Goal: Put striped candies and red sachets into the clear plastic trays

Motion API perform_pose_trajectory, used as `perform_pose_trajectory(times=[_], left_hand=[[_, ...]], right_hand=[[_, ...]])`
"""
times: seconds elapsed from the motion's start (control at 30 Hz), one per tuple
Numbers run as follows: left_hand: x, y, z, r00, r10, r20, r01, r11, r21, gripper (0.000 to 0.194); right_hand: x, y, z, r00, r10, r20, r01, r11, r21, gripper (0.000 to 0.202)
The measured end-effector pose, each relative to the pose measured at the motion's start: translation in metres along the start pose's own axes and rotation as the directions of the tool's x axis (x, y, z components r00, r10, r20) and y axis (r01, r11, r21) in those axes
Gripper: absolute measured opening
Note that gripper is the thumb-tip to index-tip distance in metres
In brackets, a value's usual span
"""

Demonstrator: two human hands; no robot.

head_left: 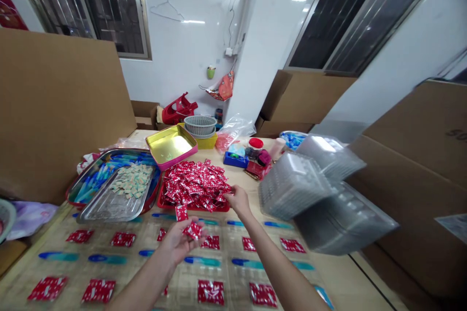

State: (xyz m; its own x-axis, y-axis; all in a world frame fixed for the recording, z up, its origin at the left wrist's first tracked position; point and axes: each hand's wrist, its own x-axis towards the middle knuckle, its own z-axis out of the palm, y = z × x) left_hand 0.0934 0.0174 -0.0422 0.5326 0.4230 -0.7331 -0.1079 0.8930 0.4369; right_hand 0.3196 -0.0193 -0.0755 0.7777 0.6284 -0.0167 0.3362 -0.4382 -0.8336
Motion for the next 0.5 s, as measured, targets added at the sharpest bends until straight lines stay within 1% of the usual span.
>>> perform_pose_trajectory(times=[0.07,0.13,0.23,0.3,0.33,0.4,0.47,0.5], left_hand=[[0.0,0.0,-0.004,1.0,-0.005,0.003,0.005,1.0,0.028,0.026],[-0.002,0.001,-0.006,1.0,0.0,0.008,-0.001,0.999,0.054,0.025],[-0.005,0.002,-0.008,1.0,0.002,0.021,-0.003,0.997,0.077,0.025],[-0.007,0.003,-0.008,0.999,-0.009,0.039,0.005,0.995,0.096,0.026],[-0.007,0.002,-0.008,0.999,-0.016,0.048,0.011,0.994,0.109,0.027],[-0.007,0.0,-0.009,0.998,-0.027,0.054,0.019,0.99,0.138,0.027],[-0.006,-0.002,-0.009,0.998,-0.029,0.052,0.019,0.984,0.176,0.027],[-0.006,-0.004,-0.009,0.998,-0.027,0.052,0.016,0.98,0.199,0.027]], right_hand=[[0.008,-0.004,0.007,1.0,-0.003,-0.015,0.002,0.999,-0.052,0.018],[0.011,-0.005,0.011,0.999,-0.042,-0.017,0.039,0.99,-0.136,0.02],[0.009,0.003,0.012,0.993,-0.111,0.037,0.117,0.957,-0.266,0.025],[0.005,0.012,0.01,0.989,-0.129,0.07,0.144,0.947,-0.286,0.03],[0.003,0.015,0.008,0.988,-0.144,0.055,0.154,0.948,-0.279,0.034],[-0.006,0.017,0.006,0.976,-0.213,-0.046,0.195,0.947,-0.255,0.042],[-0.019,0.011,0.006,0.938,-0.317,-0.141,0.284,0.935,-0.212,0.043],[-0.028,0.006,0.007,0.921,-0.364,-0.14,0.339,0.925,-0.171,0.042]])
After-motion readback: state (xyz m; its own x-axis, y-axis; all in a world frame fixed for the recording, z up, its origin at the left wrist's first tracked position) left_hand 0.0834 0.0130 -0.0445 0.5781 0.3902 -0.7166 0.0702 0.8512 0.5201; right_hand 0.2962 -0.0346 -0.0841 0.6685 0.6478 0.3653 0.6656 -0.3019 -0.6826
